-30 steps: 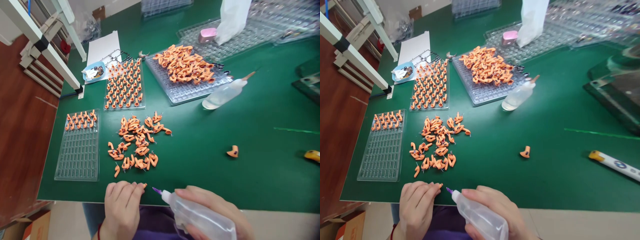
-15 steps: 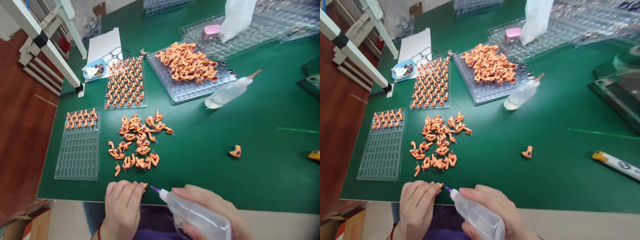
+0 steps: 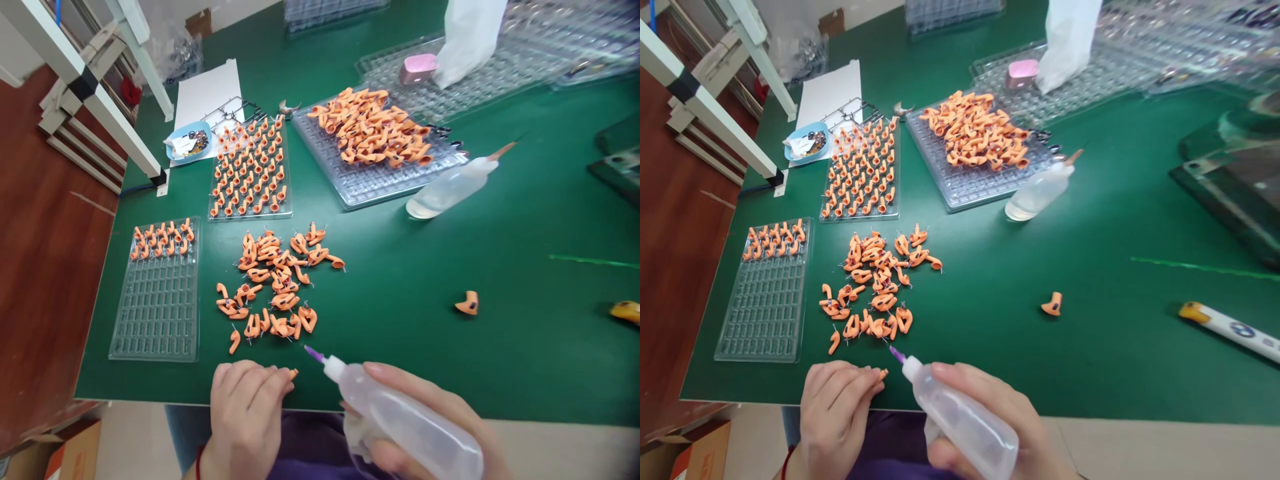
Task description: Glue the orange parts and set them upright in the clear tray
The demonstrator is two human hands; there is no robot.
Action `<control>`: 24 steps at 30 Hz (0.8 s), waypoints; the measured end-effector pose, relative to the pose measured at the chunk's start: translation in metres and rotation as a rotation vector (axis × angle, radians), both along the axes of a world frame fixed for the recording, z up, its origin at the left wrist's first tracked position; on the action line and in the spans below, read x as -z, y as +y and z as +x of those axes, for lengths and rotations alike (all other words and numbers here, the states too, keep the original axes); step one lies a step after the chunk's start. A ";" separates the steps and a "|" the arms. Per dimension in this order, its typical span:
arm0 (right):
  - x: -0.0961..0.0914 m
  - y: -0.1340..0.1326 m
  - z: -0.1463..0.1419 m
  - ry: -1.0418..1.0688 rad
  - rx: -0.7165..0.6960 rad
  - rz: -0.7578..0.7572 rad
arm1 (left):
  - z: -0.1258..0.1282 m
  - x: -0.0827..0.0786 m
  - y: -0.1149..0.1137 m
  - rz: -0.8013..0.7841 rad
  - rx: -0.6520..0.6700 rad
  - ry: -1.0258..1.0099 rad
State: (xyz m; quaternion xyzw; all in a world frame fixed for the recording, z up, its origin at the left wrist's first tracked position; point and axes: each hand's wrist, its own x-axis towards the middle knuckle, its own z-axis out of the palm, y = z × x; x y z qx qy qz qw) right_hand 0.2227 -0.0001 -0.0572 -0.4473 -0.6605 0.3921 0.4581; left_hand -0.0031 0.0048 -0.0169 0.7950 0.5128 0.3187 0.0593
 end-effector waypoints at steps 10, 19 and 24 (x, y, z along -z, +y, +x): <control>-0.004 0.010 -0.012 0.166 -0.054 -0.103 | 0.018 -0.007 0.001 -0.041 0.058 -0.220; -0.006 0.012 -0.012 0.234 -0.037 -0.119 | 0.022 -0.005 0.000 -0.003 0.084 -0.222; -0.004 0.010 -0.011 0.207 -0.046 -0.147 | 0.023 -0.006 0.001 0.041 0.083 -0.221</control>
